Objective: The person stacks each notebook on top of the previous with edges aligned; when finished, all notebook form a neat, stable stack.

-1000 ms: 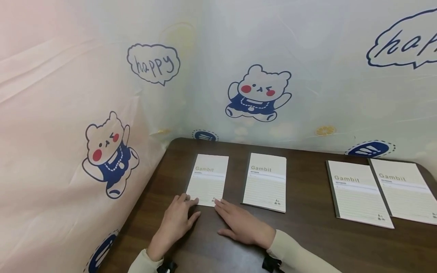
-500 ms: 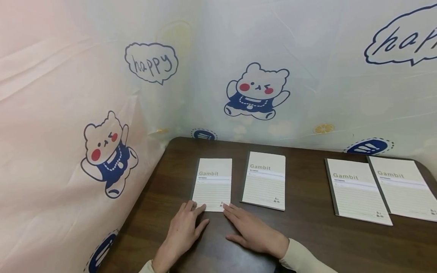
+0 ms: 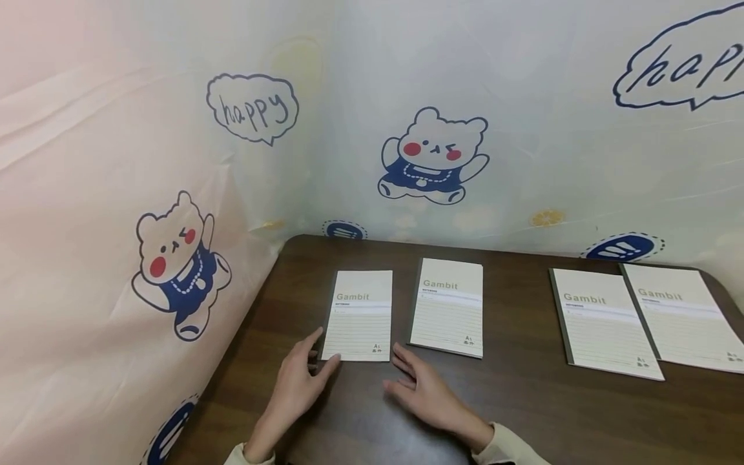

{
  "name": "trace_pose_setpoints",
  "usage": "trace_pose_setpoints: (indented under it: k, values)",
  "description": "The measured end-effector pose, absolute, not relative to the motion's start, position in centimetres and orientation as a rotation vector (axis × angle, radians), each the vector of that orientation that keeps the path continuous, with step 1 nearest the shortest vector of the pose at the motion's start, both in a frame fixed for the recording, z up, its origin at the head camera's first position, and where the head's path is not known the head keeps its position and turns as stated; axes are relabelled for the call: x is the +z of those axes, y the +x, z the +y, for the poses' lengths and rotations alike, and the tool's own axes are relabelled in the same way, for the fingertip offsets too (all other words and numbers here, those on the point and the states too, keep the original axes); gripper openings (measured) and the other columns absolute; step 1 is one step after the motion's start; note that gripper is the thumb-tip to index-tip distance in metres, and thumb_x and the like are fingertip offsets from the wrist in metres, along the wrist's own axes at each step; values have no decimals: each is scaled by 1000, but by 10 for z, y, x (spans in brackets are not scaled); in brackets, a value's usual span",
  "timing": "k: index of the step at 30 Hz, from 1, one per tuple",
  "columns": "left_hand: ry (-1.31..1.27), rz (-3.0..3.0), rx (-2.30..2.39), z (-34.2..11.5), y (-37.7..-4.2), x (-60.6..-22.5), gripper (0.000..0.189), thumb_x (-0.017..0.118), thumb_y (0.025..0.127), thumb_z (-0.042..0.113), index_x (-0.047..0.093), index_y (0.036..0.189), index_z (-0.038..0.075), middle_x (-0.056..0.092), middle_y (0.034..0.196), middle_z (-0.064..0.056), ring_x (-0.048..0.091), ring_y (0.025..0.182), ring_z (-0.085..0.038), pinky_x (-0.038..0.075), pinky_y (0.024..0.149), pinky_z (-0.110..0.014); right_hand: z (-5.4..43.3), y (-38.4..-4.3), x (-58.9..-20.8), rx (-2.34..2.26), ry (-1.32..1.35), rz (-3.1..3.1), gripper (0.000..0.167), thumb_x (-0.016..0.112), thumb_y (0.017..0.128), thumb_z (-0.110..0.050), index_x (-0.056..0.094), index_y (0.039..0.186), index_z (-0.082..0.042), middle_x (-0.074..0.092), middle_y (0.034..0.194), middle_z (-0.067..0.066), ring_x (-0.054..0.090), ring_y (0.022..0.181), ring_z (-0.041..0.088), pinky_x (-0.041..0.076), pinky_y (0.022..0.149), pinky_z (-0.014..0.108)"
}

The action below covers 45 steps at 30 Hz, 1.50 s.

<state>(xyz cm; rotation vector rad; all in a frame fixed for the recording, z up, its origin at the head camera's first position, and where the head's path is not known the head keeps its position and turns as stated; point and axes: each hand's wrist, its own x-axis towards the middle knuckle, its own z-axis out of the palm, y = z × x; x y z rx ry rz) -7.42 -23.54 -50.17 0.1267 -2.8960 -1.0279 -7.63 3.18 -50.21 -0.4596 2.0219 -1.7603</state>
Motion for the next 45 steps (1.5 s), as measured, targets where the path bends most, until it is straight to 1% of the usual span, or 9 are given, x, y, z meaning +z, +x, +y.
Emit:
trace_pose_setpoints:
  k: [3, 6, 9, 13, 16, 19, 30, 36, 45]
  values:
    - [165, -2864, -1139, -235, -75, -500, 73, 78, 95, 28, 46, 155, 1, 64, 138, -24, 71, 111, -32, 62, 80, -35, 27, -78, -497, -1907, -250, 1833, 77, 64, 102, -13, 22, 159, 14, 29, 165, 33, 36, 152, 47, 47, 116, 42]
    - [207, -2816, -1235, -237, -76, -499, 67, 76, 97, 23, 48, 153, 0, 66, 137, -23, 71, 112, -33, 61, 82, -32, 24, -80, -494, -2022, -73, 1674, 73, 61, 103, -10, 21, 159, 14, 31, 164, 34, 36, 153, 45, 50, 112, 31]
    - [262, -2777, -1345, -241, -76, -498, 60, 73, 97, 15, 50, 150, -1, 68, 132, -24, 71, 109, -32, 61, 79, -31, 23, -82, -496, -2090, 21, 1604, 69, 59, 104, -9, 23, 158, 16, 34, 161, 37, 45, 148, 40, 53, 104, 25]
    - [395, -2750, -1568, -247, -71, -496, 55, 71, 97, 9, 53, 147, -4, 69, 123, -23, 71, 97, -25, 59, 70, -29, 23, -81, -502, -2088, 78, 1652, 67, 64, 101, -11, 32, 153, 17, 49, 149, 37, 65, 123, 23, 57, 94, 25]
    - [489, -2715, -1729, -249, -66, -499, 50, 70, 97, 6, 56, 144, -7, 66, 114, -19, 67, 88, -19, 59, 65, -29, 24, -81, -506, -2077, 96, 1676, 62, 70, 98, -10, 43, 148, 16, 63, 132, 28, 68, 103, 11, 60, 86, 25]
    - [517, -2683, -1815, -251, -62, -504, 47, 71, 95, 3, 59, 139, -8, 62, 107, -15, 63, 82, -17, 57, 64, -28, 24, -81, -509, -2076, 81, 1672, 57, 73, 95, -6, 51, 142, 16, 67, 119, 18, 68, 94, 9, 61, 82, 24]
    - [492, -2616, -1906, -251, -60, -501, 44, 71, 94, 0, 61, 137, 1, 59, 109, -13, 60, 82, -16, 54, 68, -25, 24, -80, -509, -2127, 7, 1622, 53, 68, 94, 6, 48, 141, 19, 63, 117, 17, 68, 91, 9, 62, 83, 25]
    - [366, -2573, -1924, -238, -75, -490, 43, 71, 94, -1, 62, 136, 4, 58, 109, -14, 62, 80, -14, 53, 68, -25, 36, -88, -496, -2153, 4, 1719, 52, 70, 93, 5, 51, 141, 16, 64, 113, 15, 69, 88, 7, 62, 81, 24]
    - [111, -2608, -1835, -198, -104, -485, 41, 71, 93, -4, 64, 133, 2, 62, 103, -15, 64, 78, -15, 50, 62, -23, 69, -97, -489, -2131, 121, 1920, 47, 72, 92, 5, 59, 137, 9, 65, 118, 20, 70, 88, 10, 61, 79, 27]
